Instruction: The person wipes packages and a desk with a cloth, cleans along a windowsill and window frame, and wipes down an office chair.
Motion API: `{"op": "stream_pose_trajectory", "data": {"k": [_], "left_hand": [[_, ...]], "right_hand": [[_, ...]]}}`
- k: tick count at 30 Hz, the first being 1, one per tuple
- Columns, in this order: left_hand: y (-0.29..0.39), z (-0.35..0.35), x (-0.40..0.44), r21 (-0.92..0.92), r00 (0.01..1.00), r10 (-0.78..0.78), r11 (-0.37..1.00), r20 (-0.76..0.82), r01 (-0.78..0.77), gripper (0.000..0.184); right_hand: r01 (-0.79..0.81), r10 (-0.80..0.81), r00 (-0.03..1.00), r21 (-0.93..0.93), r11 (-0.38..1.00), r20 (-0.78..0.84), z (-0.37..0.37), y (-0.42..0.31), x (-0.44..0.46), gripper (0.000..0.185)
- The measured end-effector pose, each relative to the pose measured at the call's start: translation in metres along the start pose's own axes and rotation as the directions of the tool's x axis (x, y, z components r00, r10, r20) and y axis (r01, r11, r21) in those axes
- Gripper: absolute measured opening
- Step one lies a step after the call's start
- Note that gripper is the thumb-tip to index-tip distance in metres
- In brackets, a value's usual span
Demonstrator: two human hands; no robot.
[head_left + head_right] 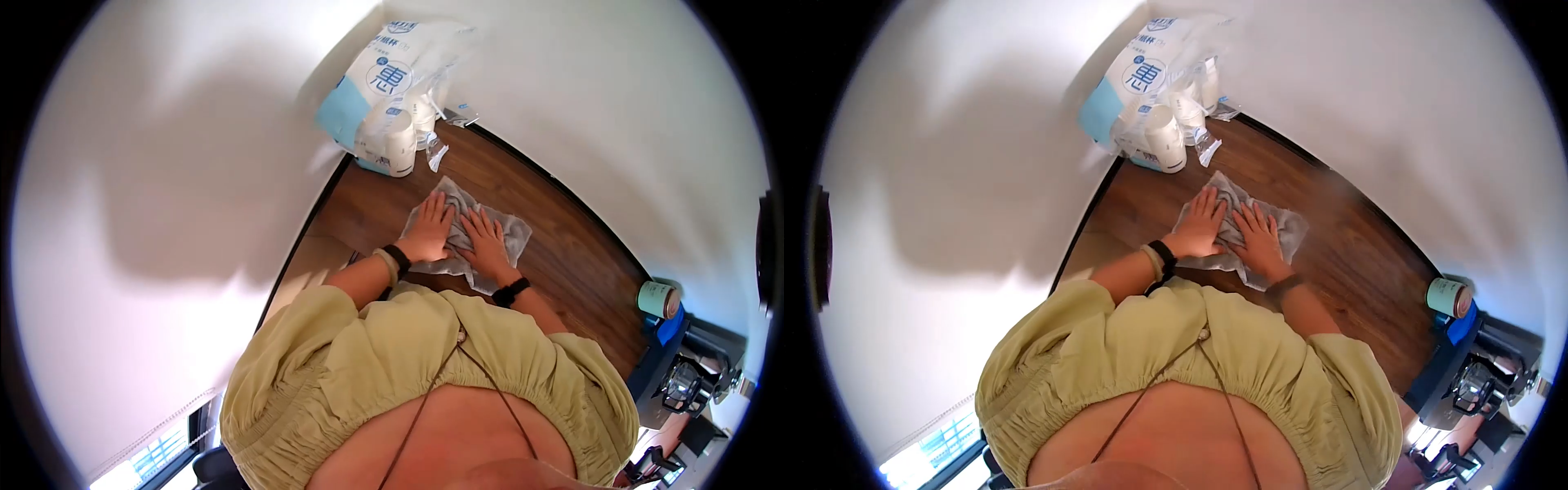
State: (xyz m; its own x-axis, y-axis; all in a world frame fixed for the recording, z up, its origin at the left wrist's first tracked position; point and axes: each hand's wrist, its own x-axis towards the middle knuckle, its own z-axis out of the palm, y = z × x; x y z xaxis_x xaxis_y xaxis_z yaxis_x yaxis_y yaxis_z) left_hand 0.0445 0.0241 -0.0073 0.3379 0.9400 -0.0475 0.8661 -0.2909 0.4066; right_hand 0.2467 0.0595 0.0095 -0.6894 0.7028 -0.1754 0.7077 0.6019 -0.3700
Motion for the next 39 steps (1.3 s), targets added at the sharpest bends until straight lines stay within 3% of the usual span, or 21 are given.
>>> {"op": "stream_pose_trajectory", "data": {"k": [3,8,11,14,17,20,25,29,32,33,35,37,39], "left_hand": [[0.009,-0.003,0.034,-0.011,0.996,0.069,0.998,0.048,-0.069,0.106],[0.023,-0.008,0.055,-0.056,0.998,0.033,0.998,0.056,-0.030,0.102],[0.031,-0.020,0.048,-0.010,0.998,0.035,0.999,-0.061,-0.036,0.096],[0.024,-0.023,0.028,-0.076,0.995,0.000,0.997,-0.102,-0.008,0.093],[0.015,-0.036,0.019,-0.103,0.992,0.013,0.994,-0.129,-0.026,0.093],[0.004,-0.050,0.014,-0.097,0.966,0.051,0.992,-0.254,-0.078,0.091],[-0.006,-0.052,0.002,-0.125,0.972,-0.038,0.992,-0.233,0.009,0.088],[0.004,-0.067,-0.001,-0.160,0.929,-0.004,0.985,-0.371,-0.060,0.076],[0.028,-0.119,0.011,-0.268,0.867,-0.024,0.955,-0.498,-0.128,0.062],[0.041,-0.149,0.014,-0.128,0.811,0.049,0.980,-0.583,-0.152,0.054],[0.047,-0.197,0.019,0.057,0.694,0.204,0.972,-0.691,-0.228,0.059],[0.050,-0.247,0.026,0.228,0.615,0.144,0.972,-0.775,0.059,0.068],[0.027,-0.278,0.043,0.161,0.608,-0.029,0.953,-0.794,0.257,0.089]], "right_hand": [[-0.115,0.114,0.991,-0.003,0.993,-0.065,-0.006,0.014,-0.010,0.078],[-0.294,0.289,0.948,-0.023,0.955,-0.137,-0.001,0.032,-0.005,0.079],[-0.396,0.392,0.906,0.005,0.918,-0.161,-0.007,0.040,0.025,0.081],[-0.454,0.455,0.878,0.046,0.890,-0.151,-0.011,0.043,0.064,0.083],[-0.427,0.437,0.890,0.097,0.899,-0.128,-0.017,0.048,0.109,0.083],[-0.384,0.392,0.913,0.085,0.920,-0.116,-0.023,0.044,0.155,0.080],[-0.397,0.397,0.918,-0.008,0.918,-0.015,-0.031,0.015,0.190,0.071],[-0.201,0.202,0.979,-0.101,0.974,0.002,-0.029,0.025,0.184,0.067],[-0.082,0.088,0.996,-0.160,0.984,0.033,-0.028,0.038,0.163,0.067],[-0.064,0.073,0.996,-0.162,0.985,0.049,-0.027,0.039,0.151,0.068],[-0.043,0.052,0.997,-0.157,0.987,0.052,-0.025,0.035,0.126,0.068],[-0.031,0.037,0.998,-0.136,0.990,0.044,-0.015,0.033,0.095,0.069],[-0.026,0.031,0.999,-0.113,0.993,0.040,-0.010,0.029,0.068,0.070]]}}
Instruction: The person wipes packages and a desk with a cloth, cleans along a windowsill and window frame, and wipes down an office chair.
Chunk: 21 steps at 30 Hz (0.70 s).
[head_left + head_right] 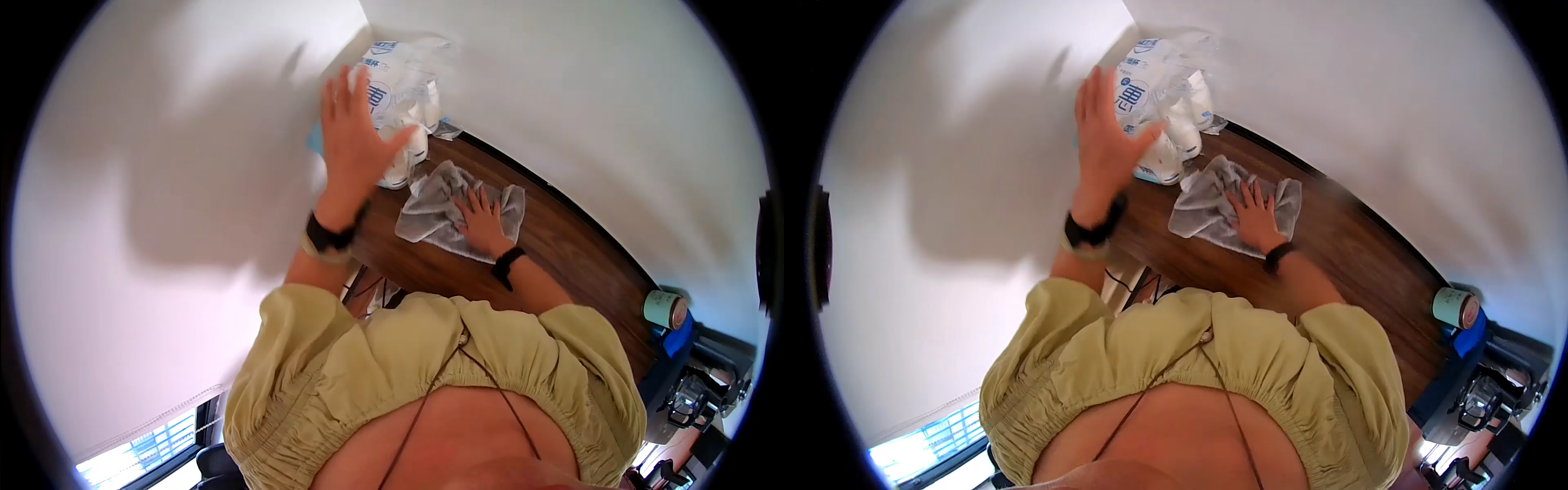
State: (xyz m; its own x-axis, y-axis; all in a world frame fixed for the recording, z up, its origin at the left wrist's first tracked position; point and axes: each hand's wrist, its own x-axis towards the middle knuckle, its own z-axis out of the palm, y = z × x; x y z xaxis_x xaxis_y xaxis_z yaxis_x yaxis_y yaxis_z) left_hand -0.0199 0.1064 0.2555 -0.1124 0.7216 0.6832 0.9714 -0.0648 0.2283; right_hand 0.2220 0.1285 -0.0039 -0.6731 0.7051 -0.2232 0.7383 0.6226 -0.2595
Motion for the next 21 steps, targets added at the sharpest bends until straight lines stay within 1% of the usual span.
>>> {"op": "stream_pose_trajectory", "data": {"k": [1,3,5,6,9,12,15,18,20,21], "left_hand": [[-0.013,0.004,0.008,0.091,0.993,-0.067,0.994,0.096,0.058,0.094],[-0.034,0.014,0.018,0.279,0.942,-0.210,0.951,0.263,0.134,0.104],[-0.036,0.019,0.015,0.275,0.897,-0.265,0.946,0.354,0.171,0.109],[-0.033,0.019,0.013,0.274,0.870,-0.289,0.943,0.399,0.187,0.111],[-0.018,0.019,0.014,0.463,0.835,-0.351,0.876,0.424,0.133,0.106],[-0.037,0.041,0.017,0.448,0.876,-0.355,0.874,0.327,0.187,0.101],[-0.038,0.047,0.017,0.572,0.863,-0.388,0.807,0.323,0.148,0.097],[-0.036,0.059,0.009,0.629,0.944,-0.232,0.777,0.235,0.034,0.090],[-0.052,0.073,0.010,0.578,0.948,-0.217,0.815,0.231,0.045,0.080],[-0.049,0.069,0.012,0.550,0.950,-0.212,0.833,0.231,0.052,0.075]], "right_hand": [[0.001,-0.002,1.000,0.011,1.000,0.008,0.003,-0.002,-0.018,0.071],[-0.018,0.017,1.000,0.040,0.999,0.025,0.005,-0.006,-0.052,0.072],[-0.056,0.052,0.997,0.072,0.996,0.052,0.005,-0.005,-0.090,0.074],[-0.064,0.062,0.998,0.101,0.993,0.018,0.012,0.000,-0.108,0.075],[-0.121,0.119,0.993,0.131,0.984,0.022,0.014,0.008,-0.155,0.076],[-0.162,0.164,0.986,0.114,0.980,-0.013,0.016,0.014,-0.186,0.076],[-0.182,0.186,0.982,0.115,0.977,-0.024,0.016,0.015,-0.201,0.077],[-0.217,0.222,0.975,0.141,0.966,-0.020,0.023,0.013,-0.200,0.077],[-0.224,0.232,0.972,0.162,0.961,-0.029,0.025,0.011,-0.202,0.077],[-0.219,0.228,0.973,0.172,0.960,-0.038,0.022,0.010,-0.202,0.076]]}}
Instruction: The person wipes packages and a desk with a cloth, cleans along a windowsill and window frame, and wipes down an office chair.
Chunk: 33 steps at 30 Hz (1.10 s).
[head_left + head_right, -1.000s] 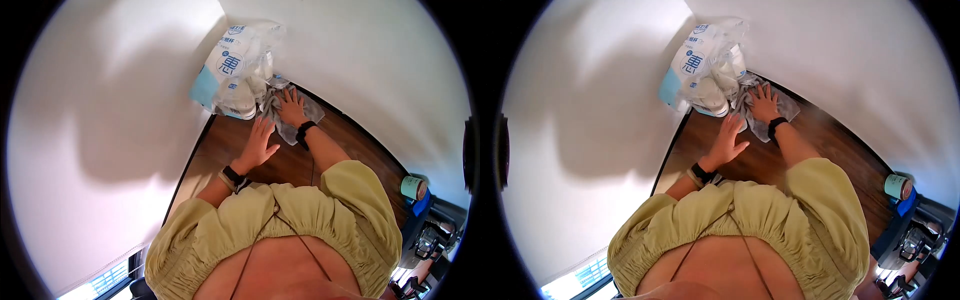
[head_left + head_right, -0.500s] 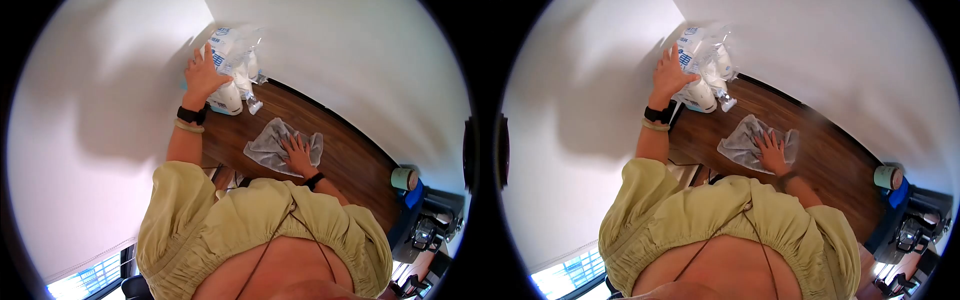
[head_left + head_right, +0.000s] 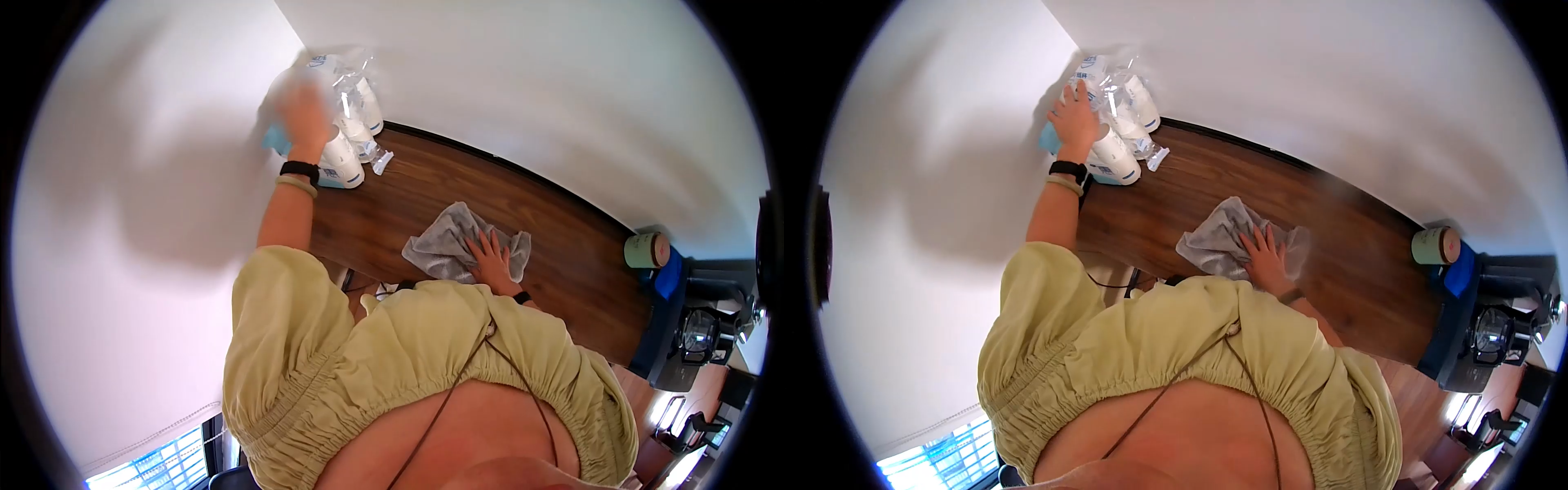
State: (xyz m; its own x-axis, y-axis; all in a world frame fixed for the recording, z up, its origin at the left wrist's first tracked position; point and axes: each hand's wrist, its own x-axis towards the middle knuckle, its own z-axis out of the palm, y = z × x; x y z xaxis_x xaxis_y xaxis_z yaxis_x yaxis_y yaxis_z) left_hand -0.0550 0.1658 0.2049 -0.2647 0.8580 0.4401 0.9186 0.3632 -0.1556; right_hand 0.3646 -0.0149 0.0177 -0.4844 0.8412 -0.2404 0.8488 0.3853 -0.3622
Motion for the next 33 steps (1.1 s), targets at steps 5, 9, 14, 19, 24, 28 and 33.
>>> {"op": "stream_pose_trajectory", "data": {"k": [5,9,14,19,24,28,33], "left_hand": [[-0.023,0.000,0.008,-0.095,0.990,0.092,0.990,-0.103,-0.101,0.048],[-0.046,-0.004,0.017,-0.110,0.974,0.032,0.992,-0.226,-0.058,0.029],[-0.046,-0.083,0.011,-0.773,0.901,-0.264,0.625,-0.343,-0.112,0.021],[0.023,-0.090,-0.034,-0.977,0.970,-0.121,0.009,0.209,0.212,0.042],[0.122,-0.092,-0.104,-0.583,0.789,0.235,-0.563,0.567,0.586,0.029],[0.183,-0.088,-0.144,-0.554,0.785,0.460,-0.556,0.414,0.619,0.016],[0.191,-0.099,-0.137,-0.743,0.848,0.355,-0.420,0.394,0.521,0.020]], "right_hand": [[-0.014,0.014,1.000,0.024,1.000,-0.016,0.003,0.006,0.005,0.070],[0.004,0.003,0.996,0.072,0.997,-0.093,0.013,0.020,0.004,0.057],[0.024,0.060,0.969,0.331,0.943,-0.241,0.009,0.033,0.011,0.043],[0.037,0.292,0.945,0.935,0.353,-0.148,-0.058,0.037,0.029,0.034],[0.471,0.182,0.868,0.882,-0.008,-0.462,-0.201,-0.023,0.003,0.040],[0.648,-0.025,0.668,0.563,0.513,-0.744,-0.250,-0.056,0.015,0.060],[0.484,-0.342,0.546,-0.045,0.874,-0.765,-0.255,-0.068,0.025,0.069]]}}
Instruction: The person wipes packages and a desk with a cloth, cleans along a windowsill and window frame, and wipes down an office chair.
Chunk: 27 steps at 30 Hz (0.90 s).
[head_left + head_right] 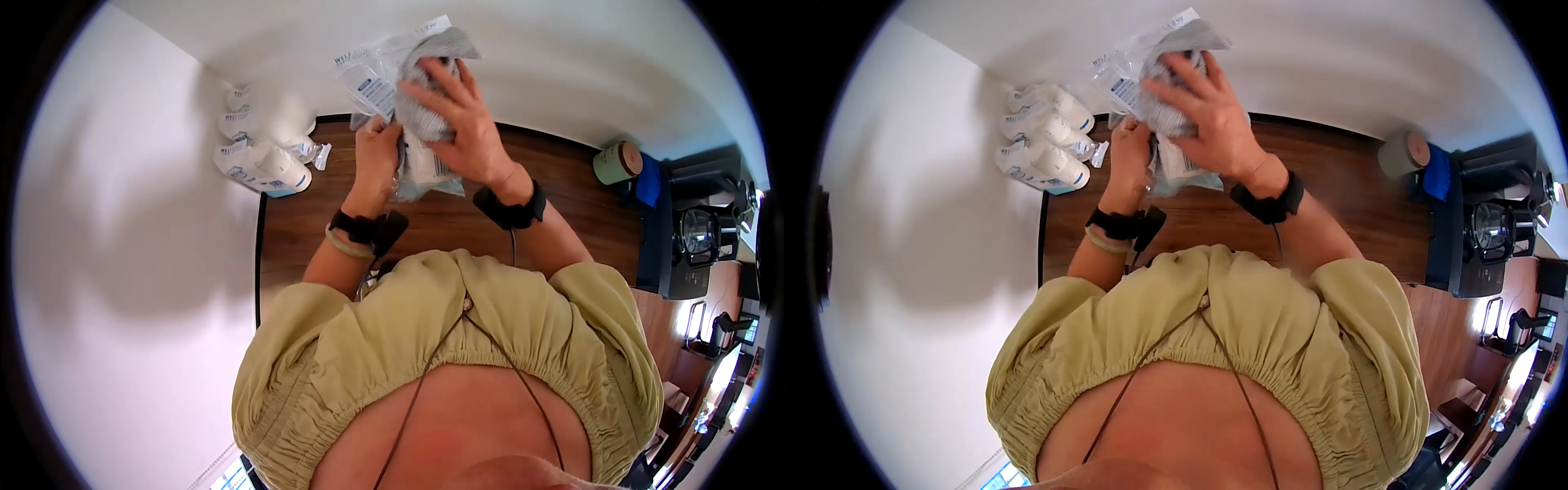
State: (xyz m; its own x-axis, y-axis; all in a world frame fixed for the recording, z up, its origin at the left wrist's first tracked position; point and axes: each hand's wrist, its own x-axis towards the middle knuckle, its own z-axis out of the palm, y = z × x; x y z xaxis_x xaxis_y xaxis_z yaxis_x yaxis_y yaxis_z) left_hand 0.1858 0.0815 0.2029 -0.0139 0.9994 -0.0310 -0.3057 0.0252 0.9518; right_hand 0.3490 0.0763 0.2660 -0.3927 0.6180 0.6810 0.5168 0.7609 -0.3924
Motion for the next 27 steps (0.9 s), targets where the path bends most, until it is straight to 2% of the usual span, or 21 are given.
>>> {"op": "stream_pose_trajectory", "data": {"k": [3,7,8,9,11,12,13,14,15,17,18,20,21,22,25,26,27], "left_hand": [[0.014,-0.005,0.001,-0.293,1.000,0.009,0.956,-0.020,-0.015,0.015],[0.016,-0.009,0.000,-0.140,0.992,0.084,0.985,-0.094,-0.097,0.015],[0.007,-0.015,0.003,-0.021,0.991,0.060,0.998,-0.116,-0.063,0.016],[-0.002,-0.017,-0.001,0.154,0.990,0.129,0.981,-0.065,-0.117,0.016],[-0.013,-0.017,-0.009,0.472,0.967,0.239,0.845,0.085,-0.250,0.016],[-0.012,-0.012,-0.015,0.544,0.948,0.285,0.777,0.142,-0.316,0.015],[-0.014,-0.008,-0.015,0.542,0.929,0.340,0.759,0.144,-0.361,0.015],[-0.016,-0.004,-0.015,0.539,0.908,0.394,0.739,0.141,-0.404,0.015],[-0.018,-0.002,-0.016,0.538,0.884,0.447,0.716,0.135,-0.444,0.015],[-0.018,-0.004,-0.013,0.379,0.912,0.392,0.831,0.122,-0.408,0.016],[-0.016,-0.005,-0.011,0.294,0.922,0.367,0.874,0.119,-0.386,0.017],[-0.009,0.000,-0.012,0.082,0.979,0.202,0.977,-0.032,-0.199,0.017],[-0.004,0.001,-0.015,-0.035,0.991,0.096,0.994,-0.092,-0.100,0.018],[0.002,0.001,-0.014,-0.182,0.993,0.058,0.980,-0.100,-0.076,0.017],[0.006,-0.002,-0.008,-0.291,0.991,-0.037,0.957,-0.125,-0.001,0.016],[0.003,-0.001,-0.008,-0.354,0.995,0.000,0.935,-0.098,-0.035,0.019],[0.003,-0.003,-0.007,-0.353,0.998,-0.013,0.936,-0.058,-0.009,0.019]], "right_hand": [[0.100,-0.080,0.979,-0.097,0.990,0.188,0.010,-0.021,-0.025,0.067],[0.084,-0.077,0.979,-0.030,0.996,0.191,0.027,-0.017,-0.048,0.066],[0.019,-0.026,0.986,0.045,0.999,0.167,0.027,-0.007,-0.046,0.066],[-0.003,-0.001,0.997,0.047,0.999,0.075,0.023,-0.004,-0.038,0.066],[-0.043,0.048,0.992,0.048,0.998,-0.120,0.008,-0.001,-0.016,0.067],[-0.048,0.054,0.972,0.029,0.998,-0.231,0.003,0.001,-0.006,0.067],[-0.054,0.055,0.941,0.011,0.998,-0.335,0.001,0.004,0.000,0.066],[-0.045,0.042,0.943,0.000,0.999,-0.329,0.002,0.007,0.002,0.065],[-0.059,0.039,0.970,-0.075,0.995,-0.239,0.004,0.004,0.000,0.065],[-0.055,0.045,0.998,-0.226,0.973,-0.051,0.013,-0.004,-0.010,0.065],[-0.045,0.039,0.999,-0.214,0.976,-0.032,0.018,-0.007,-0.016,0.064],[0.005,-0.002,1.000,-0.173,0.985,0.018,0.025,-0.008,-0.032,0.063],[0.023,-0.017,0.999,-0.148,0.989,0.044,0.029,-0.009,-0.042,0.062],[0.039,-0.025,0.994,-0.132,0.991,0.104,0.031,-0.010,-0.053,0.060],[0.088,-0.086,0.991,-0.013,0.996,0.102,0.038,-0.010,-0.081,0.063],[0.089,-0.093,0.995,0.089,0.992,0.042,0.036,-0.008,-0.086,0.063],[0.020,-0.006,0.998,0.212,0.977,-0.066,0.035,-0.006,-0.083,0.060]]}}
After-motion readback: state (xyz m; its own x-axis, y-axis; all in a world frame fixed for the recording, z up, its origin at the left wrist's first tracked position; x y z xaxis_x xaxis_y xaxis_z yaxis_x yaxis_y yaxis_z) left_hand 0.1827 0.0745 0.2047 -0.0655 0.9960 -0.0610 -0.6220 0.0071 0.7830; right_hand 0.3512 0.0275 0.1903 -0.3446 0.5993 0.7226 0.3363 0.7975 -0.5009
